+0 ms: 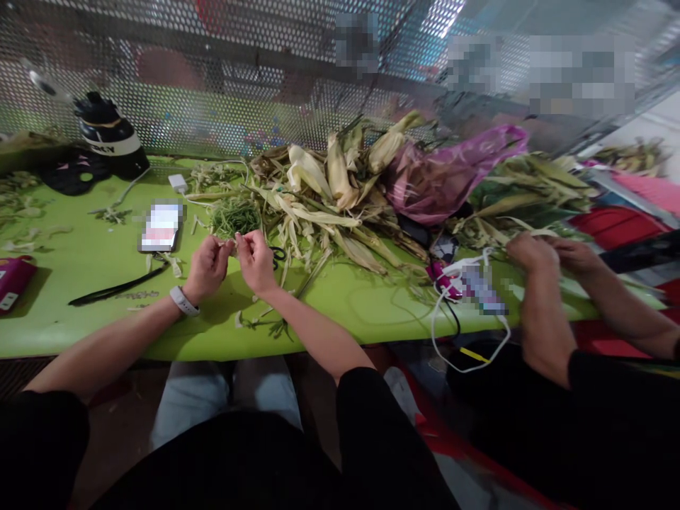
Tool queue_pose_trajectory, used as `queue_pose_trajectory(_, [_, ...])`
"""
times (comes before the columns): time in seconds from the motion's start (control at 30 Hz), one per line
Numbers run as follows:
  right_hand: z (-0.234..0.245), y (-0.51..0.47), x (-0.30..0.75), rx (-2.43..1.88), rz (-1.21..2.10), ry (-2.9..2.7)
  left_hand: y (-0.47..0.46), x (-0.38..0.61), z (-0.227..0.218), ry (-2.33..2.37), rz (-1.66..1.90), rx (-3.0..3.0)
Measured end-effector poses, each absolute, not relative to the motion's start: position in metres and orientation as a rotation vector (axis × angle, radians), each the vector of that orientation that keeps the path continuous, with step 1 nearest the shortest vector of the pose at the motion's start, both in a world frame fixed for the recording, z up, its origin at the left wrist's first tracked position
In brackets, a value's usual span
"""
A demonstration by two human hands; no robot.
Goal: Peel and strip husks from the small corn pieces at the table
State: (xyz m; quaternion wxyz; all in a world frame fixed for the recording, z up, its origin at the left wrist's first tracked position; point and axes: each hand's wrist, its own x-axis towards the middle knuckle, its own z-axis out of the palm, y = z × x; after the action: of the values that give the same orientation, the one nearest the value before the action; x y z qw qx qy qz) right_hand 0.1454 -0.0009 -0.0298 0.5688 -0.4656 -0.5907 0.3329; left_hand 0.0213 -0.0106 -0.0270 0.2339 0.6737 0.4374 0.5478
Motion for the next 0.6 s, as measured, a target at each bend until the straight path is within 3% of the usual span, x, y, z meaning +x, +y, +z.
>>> queue_pose_trajectory(0.33, [-0.021, -0.006, 0.149, -1.08, 0.786, -1.421, -0.012, 0.021, -0.02, 0.929, 1.299, 1.421])
queue_pose_trajectory(0.6, [-0.018, -0.004, 0.146, -1.028, 0.812, -1.338, -0.015, 0.025, -0.015, 0.932, 1.371, 1.266])
